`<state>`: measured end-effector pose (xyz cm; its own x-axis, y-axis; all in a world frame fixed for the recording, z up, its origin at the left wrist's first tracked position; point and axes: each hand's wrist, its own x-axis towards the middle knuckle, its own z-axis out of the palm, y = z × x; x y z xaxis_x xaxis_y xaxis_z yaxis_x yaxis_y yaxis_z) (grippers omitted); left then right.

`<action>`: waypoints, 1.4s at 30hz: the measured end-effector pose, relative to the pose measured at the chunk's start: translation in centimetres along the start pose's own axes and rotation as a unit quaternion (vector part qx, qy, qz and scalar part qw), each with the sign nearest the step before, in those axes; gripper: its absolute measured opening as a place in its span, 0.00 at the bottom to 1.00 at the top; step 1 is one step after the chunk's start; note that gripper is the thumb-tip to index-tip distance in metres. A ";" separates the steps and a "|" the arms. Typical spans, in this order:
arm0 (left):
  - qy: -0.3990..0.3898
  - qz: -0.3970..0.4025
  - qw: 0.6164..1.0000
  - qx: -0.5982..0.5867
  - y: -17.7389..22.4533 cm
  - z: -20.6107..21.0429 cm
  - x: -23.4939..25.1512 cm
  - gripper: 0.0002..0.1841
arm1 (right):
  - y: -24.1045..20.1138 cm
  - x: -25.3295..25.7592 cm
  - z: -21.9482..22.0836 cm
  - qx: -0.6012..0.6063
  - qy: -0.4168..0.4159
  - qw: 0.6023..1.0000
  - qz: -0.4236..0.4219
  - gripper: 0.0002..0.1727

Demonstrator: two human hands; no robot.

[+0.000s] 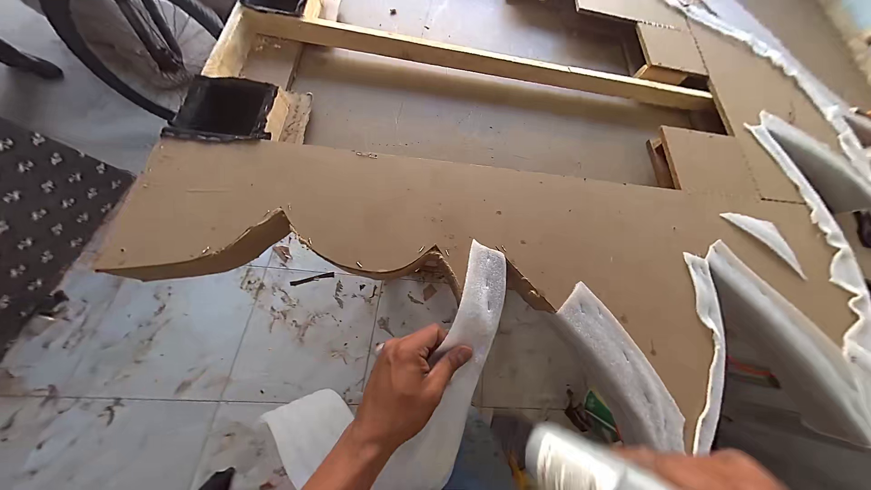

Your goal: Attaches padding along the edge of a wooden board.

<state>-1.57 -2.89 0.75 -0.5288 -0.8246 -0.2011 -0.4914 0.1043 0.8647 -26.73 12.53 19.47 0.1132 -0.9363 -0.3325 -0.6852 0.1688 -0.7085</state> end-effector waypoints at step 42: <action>0.090 0.168 0.903 0.386 1.5 -6.2 -0.3 0.08 | 16.8 11.1 -5.0 -0.400 0.276 0.860 0.152 0.39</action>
<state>2.11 -5.93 4.93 -0.6512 -0.7439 0.1501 -0.6966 0.6645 0.2705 -40.60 3.37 7.00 -0.3666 -0.9272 0.0769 -0.9238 0.3725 0.0881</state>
